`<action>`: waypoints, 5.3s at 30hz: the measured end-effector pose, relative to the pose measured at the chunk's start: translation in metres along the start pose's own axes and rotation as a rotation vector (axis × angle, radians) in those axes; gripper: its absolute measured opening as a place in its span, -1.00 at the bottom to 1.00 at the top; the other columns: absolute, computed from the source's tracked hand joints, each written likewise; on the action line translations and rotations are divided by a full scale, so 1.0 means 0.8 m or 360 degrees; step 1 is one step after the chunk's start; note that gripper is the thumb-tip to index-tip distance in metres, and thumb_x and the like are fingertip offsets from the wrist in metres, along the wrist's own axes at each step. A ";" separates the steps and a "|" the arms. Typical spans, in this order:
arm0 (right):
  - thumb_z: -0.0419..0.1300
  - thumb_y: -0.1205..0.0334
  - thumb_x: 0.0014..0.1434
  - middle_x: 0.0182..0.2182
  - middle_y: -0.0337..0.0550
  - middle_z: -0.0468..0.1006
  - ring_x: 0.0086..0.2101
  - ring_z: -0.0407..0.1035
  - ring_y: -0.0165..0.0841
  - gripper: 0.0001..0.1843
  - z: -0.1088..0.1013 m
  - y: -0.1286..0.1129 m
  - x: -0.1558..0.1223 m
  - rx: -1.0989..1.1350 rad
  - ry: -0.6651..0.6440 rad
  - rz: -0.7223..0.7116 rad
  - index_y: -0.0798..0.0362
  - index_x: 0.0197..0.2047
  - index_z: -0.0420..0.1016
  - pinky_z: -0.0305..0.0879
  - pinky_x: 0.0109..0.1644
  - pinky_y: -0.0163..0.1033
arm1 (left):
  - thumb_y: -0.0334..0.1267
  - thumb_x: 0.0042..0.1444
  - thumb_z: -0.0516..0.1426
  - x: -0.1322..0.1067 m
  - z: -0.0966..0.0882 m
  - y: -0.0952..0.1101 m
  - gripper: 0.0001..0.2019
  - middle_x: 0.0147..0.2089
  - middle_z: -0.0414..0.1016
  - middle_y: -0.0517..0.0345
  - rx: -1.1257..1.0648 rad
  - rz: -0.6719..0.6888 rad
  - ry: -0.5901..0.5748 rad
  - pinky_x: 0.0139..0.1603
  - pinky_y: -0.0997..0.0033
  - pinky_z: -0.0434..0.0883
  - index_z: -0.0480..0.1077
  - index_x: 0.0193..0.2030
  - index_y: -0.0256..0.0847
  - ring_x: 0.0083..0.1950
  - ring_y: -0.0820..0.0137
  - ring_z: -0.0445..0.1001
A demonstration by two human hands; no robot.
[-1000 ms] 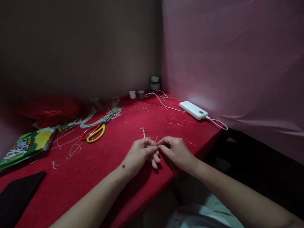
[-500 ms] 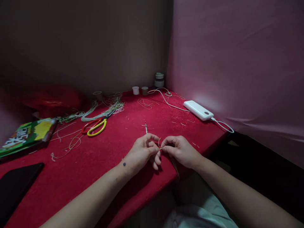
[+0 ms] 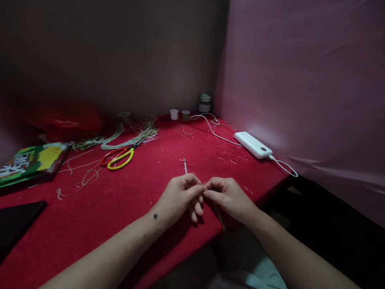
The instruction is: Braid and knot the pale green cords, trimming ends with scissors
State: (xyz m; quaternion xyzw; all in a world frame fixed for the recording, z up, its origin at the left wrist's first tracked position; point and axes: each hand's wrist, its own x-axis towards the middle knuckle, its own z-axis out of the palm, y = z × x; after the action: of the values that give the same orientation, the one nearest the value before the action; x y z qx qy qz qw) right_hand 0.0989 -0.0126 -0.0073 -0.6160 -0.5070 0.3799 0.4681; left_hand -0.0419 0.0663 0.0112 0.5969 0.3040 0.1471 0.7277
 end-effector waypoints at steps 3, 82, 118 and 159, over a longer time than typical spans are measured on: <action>0.20 0.33 0.03 -0.47 -0.18 0.54 -0.42 0.38 -0.40 -0.91 0.001 0.000 0.000 -0.0045 0.0009 -0.0027 0.12 -0.42 0.53 0.25 -0.29 -0.31 | -0.27 0.12 0.07 0.002 0.002 -0.005 -0.87 -0.65 0.39 0.30 -0.0028 -0.0022 0.0015 -0.76 0.55 0.35 0.20 -0.39 -0.22 -0.73 0.46 0.41; 0.15 0.31 0.02 -0.62 -0.30 0.33 -0.62 0.14 -0.53 -0.92 0.003 -0.002 -0.013 0.0110 0.0038 0.0056 0.11 -0.48 0.40 0.10 -0.54 -0.39 | -0.23 -0.04 0.23 -0.014 -0.050 0.023 -0.87 -0.56 0.46 0.18 -0.0294 0.0100 -0.0128 -0.73 0.64 -0.03 0.45 -0.47 -0.26 -0.73 0.68 0.06; 0.14 0.30 0.06 -0.56 -0.24 0.39 -0.52 0.23 -0.49 -0.89 0.000 0.001 -0.015 0.0035 -0.0046 -0.0021 0.14 -0.45 0.44 0.15 -0.44 -0.36 | -0.36 0.17 0.08 0.003 -0.032 -0.009 -0.84 -0.50 0.31 0.27 0.1288 0.0788 -0.0092 -0.40 0.59 0.21 0.41 -0.42 -0.25 -0.47 0.53 0.26; 0.13 0.31 -0.03 -0.62 -0.27 0.39 -0.58 0.24 -0.47 -0.91 0.016 -0.006 0.129 -0.0678 0.0310 -0.0252 0.09 -0.53 0.35 0.14 -0.45 -0.37 | -0.46 -0.06 0.00 0.012 -0.043 -0.004 -0.87 -0.77 0.24 0.38 0.0025 0.0320 0.0806 -0.77 0.62 0.02 0.30 -0.36 -0.22 -0.79 0.59 0.06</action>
State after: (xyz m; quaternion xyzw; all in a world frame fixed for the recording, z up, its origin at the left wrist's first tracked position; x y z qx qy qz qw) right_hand 0.1062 0.0912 -0.0052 -0.6928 -0.5749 0.1653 0.4027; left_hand -0.0563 0.0976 0.0023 0.5738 0.4168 0.3609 0.6057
